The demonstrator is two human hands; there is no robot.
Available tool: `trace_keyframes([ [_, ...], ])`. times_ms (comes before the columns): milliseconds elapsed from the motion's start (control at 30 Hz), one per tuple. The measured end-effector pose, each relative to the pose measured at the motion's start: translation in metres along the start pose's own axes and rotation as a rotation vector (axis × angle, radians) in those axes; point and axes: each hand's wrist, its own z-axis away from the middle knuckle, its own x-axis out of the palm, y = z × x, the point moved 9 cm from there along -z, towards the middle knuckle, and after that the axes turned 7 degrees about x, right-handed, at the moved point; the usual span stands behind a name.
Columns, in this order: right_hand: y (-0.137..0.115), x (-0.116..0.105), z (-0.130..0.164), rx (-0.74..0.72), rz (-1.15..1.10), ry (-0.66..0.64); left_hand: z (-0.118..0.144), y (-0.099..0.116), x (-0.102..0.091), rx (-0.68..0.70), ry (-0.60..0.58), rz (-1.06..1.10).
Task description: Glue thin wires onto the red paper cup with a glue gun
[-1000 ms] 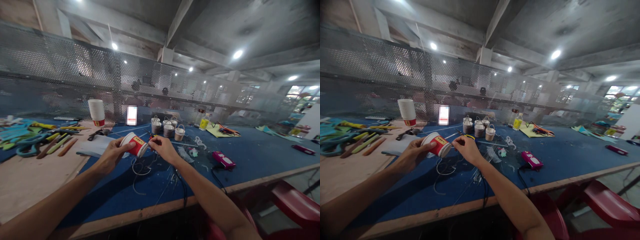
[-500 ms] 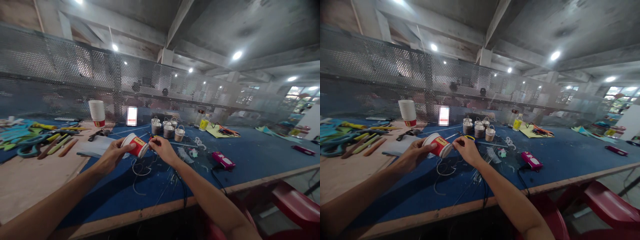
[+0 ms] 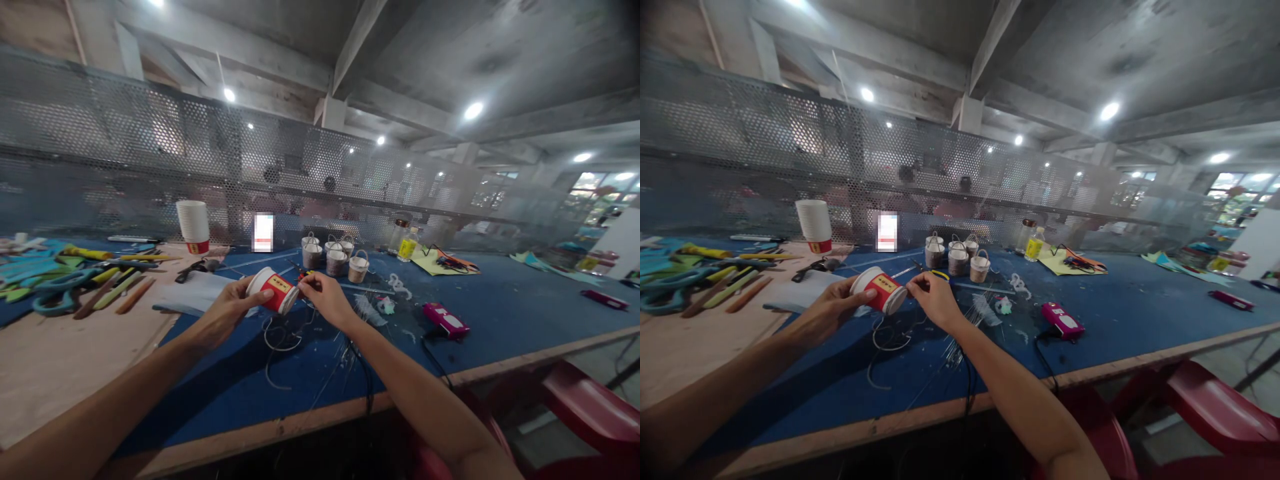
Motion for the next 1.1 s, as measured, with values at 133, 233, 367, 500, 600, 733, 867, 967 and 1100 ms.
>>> trace_keyframes([
  [133,-0.001,0.001,0.001,0.009,-0.012,0.003,0.001,0.0,0.0,0.002,0.007,0.034],
  [233,-0.002,0.004,0.003,0.011,0.0,0.009,0.001,-0.003,-0.005,-0.003,0.064,0.059],
  [367,-0.003,0.006,0.004,0.022,-0.016,0.014,0.0,-0.008,-0.008,0.004,0.106,0.049],
  [500,-0.005,0.003,0.004,0.019,0.006,0.025,0.001,-0.009,-0.008,0.008,0.103,0.004],
  [600,-0.007,-0.002,0.003,0.011,0.068,0.068,0.002,-0.006,-0.008,0.021,0.103,0.006],
  [733,-0.006,-0.002,0.002,0.002,0.103,0.07,0.002,-0.001,-0.007,0.03,0.094,0.0],
  [867,0.0,0.001,0.0,0.014,0.074,0.035,0.002,0.002,-0.003,0.037,0.08,0.025],
  [967,0.001,0.003,-0.001,0.015,0.059,0.026,0.003,0.004,0.0,0.043,0.065,0.036],
  [1100,0.003,0.005,-0.002,0.052,0.039,-0.001,0.003,0.006,-0.001,0.054,0.072,0.034],
])
